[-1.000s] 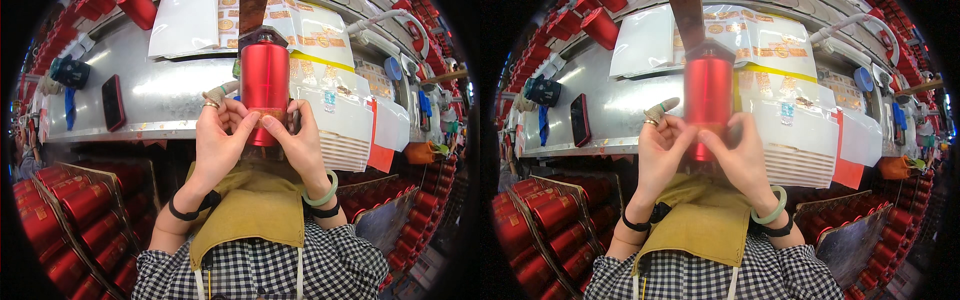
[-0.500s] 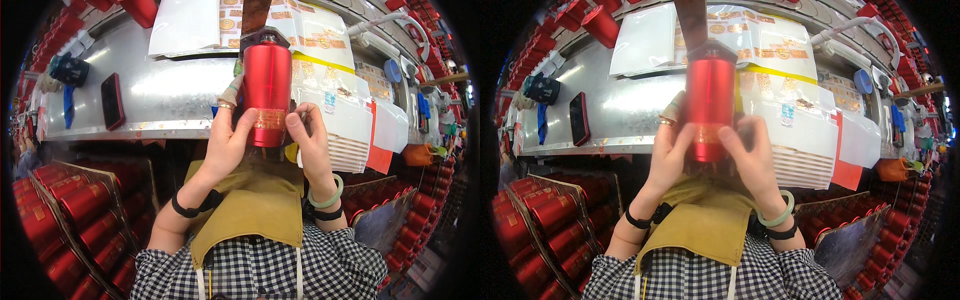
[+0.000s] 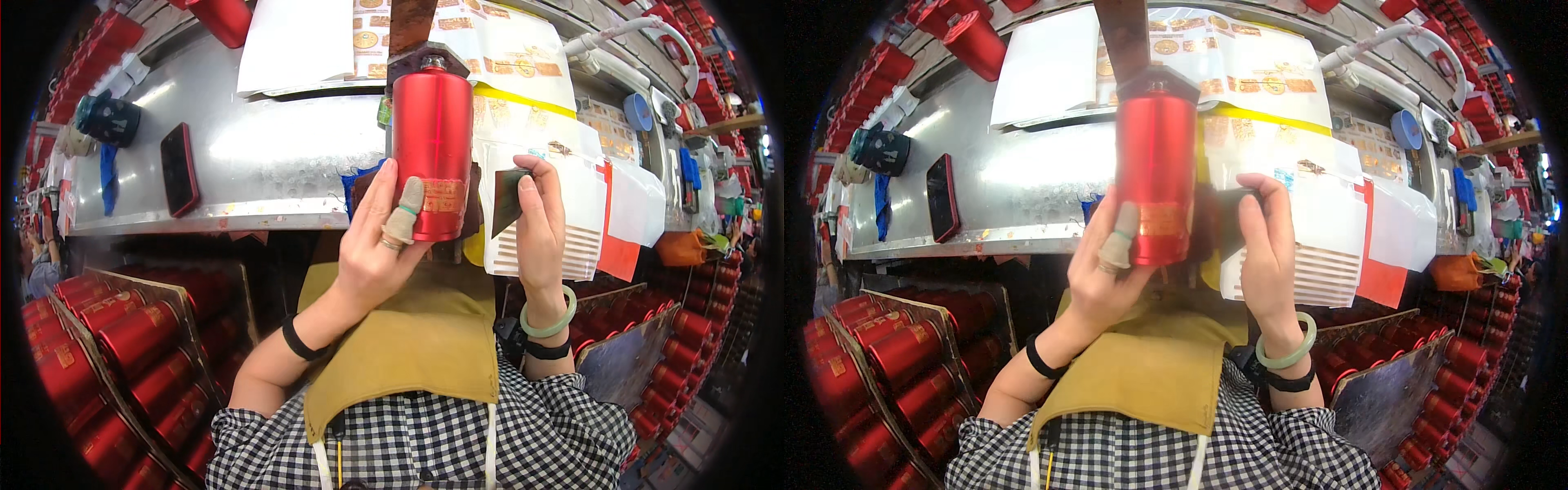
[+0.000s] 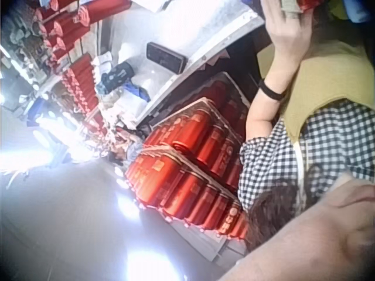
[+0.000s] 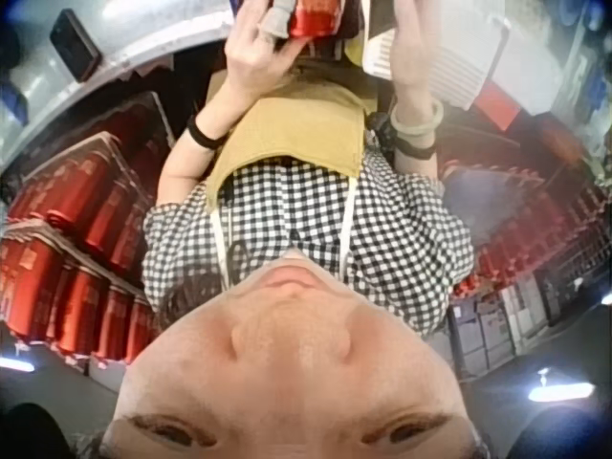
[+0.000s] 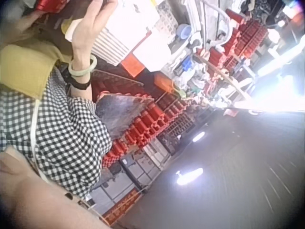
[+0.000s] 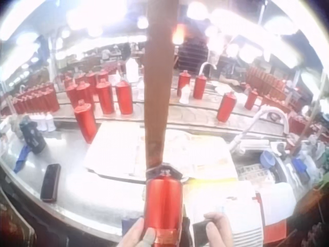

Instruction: The person wipes a red bottle with a cloth, places it on a table, and then applies gold stickers and a circular seal from a sheet, smoothing them by hand and with a tool.

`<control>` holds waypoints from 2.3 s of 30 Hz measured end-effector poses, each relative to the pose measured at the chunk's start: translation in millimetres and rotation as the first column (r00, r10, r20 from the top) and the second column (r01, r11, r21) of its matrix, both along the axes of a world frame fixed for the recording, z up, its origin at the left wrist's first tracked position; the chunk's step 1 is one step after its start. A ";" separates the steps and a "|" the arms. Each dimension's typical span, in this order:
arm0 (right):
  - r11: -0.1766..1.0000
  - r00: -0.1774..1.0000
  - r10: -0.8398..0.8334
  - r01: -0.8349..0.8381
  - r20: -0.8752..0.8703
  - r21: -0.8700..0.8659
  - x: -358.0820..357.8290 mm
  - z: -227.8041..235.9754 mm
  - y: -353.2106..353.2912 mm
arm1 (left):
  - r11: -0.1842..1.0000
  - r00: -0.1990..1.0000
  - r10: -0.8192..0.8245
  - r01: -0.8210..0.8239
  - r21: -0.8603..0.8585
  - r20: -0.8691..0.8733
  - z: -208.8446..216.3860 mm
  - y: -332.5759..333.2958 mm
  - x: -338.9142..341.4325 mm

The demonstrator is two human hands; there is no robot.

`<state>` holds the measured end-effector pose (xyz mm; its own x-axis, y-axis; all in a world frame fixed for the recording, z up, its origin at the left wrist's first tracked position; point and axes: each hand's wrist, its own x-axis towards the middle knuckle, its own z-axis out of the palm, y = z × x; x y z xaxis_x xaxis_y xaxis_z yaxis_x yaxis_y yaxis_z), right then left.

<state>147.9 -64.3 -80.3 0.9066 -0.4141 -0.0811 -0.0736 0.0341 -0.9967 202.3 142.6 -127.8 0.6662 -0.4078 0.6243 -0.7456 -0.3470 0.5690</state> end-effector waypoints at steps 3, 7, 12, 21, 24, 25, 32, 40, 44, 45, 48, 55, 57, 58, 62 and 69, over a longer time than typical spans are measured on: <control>1.000 1.000 -0.012 0.011 0.022 0.018 3.0 0.4 0.6 | 0.980 0.996 0.083 -0.085 0.182 0.016 13.1 -7.0 -7.5; 1.000 0.998 -0.003 0.002 0.071 0.022 6.8 3.0 2.6 | 0.948 0.988 0.143 -0.153 0.277 0.056 14.3 -15.8 -7.8; 0.994 0.996 -0.001 0.011 0.092 -0.105 6.8 9.9 3.4 | 0.988 0.995 0.096 -0.094 0.123 -0.010 8.3 -7.0 -5.2; 0.979 0.987 -0.015 0.046 0.158 -0.196 9.0 17.5 2.5 | 0.990 0.989 0.105 -0.114 -0.086 -0.100 -6.8 -11.4 -10.4; 0.972 0.984 -0.029 0.069 0.178 -0.226 11.5 24.7 5.6 | 0.988 0.991 0.131 -0.130 0.085 -0.005 -5.6 -12.7 -15.0; 0.969 0.981 -0.035 0.080 0.189 -0.234 12.0 27.5 6.7 | 0.978 0.982 0.125 -0.146 0.149 0.144 -12.2 -13.1 -13.4; 0.852 0.967 0.025 0.111 0.252 -0.511 17.7 40.9 8.4 | 0.980 0.988 0.092 -0.111 -0.166 -0.121 -21.9 -4.0 -5.0; 0.172 0.744 0.659 -0.002 0.113 -0.985 5.7 43.6 32.1 | 0.956 0.958 0.002 -0.086 -0.282 -0.287 -19.0 -1.4 -8.2; 0.212 0.835 0.540 -0.011 0.108 -0.977 45.7 56.5 26.1 | 0.917 0.930 -0.024 -0.127 -0.379 -0.367 -9.6 -4.4 -15.0; 0.173 0.827 0.544 0.056 0.143 -0.983 56.9 56.5 21.3 | 0.934 0.931 -0.007 -0.124 -0.335 -0.365 -8.2 -4.2 -14.2; -0.054 0.793 0.590 0.223 0.149 -0.973 59.3 69.7 18.7 | 0.944 0.909 -0.051 -0.091 -0.316 -0.414 -12.2 -4.3 -10.1; 0.225 0.773 0.581 0.151 0.257 -0.963 68.4 52.3 7.9 | 0.959 0.909 -0.050 -0.073 -0.275 -0.414 -11.0 2.0 -11.9; 0.149 0.769 0.566 0.260 0.298 -0.954 76.9 54.2 -9.3 | 0.964 0.899 -0.056 -0.064 -0.257 -0.434 -13.3 5.6 -9.0; 0.146 0.778 0.551 0.266 0.302 -0.953 69.8 42.0 -8.9 | 0.968 0.888 -0.062 -0.059 -0.245 -0.456 -13.1 4.4 -6.3; 0.232 0.550 0.817 -0.042 0.171 -0.972 17.5 35.7 17.2 | 0.978 0.952 0.009 -0.073 -0.198 -0.306 -6.5 -3.7 0.5; 0.446 0.738 0.438 0.317 0.514 -0.837 42.5 60.7 -19.2 | 0.996 0.907 0.008 -0.046 -0.080 -0.420 -9.1 11.2 0.8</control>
<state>190.4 -83.5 -19.6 0.5856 0.1493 0.7968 0.5507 -0.7945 -0.2559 203.1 153.8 -136.9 0.8841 -0.3431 0.3173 -0.4231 -0.2990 0.8553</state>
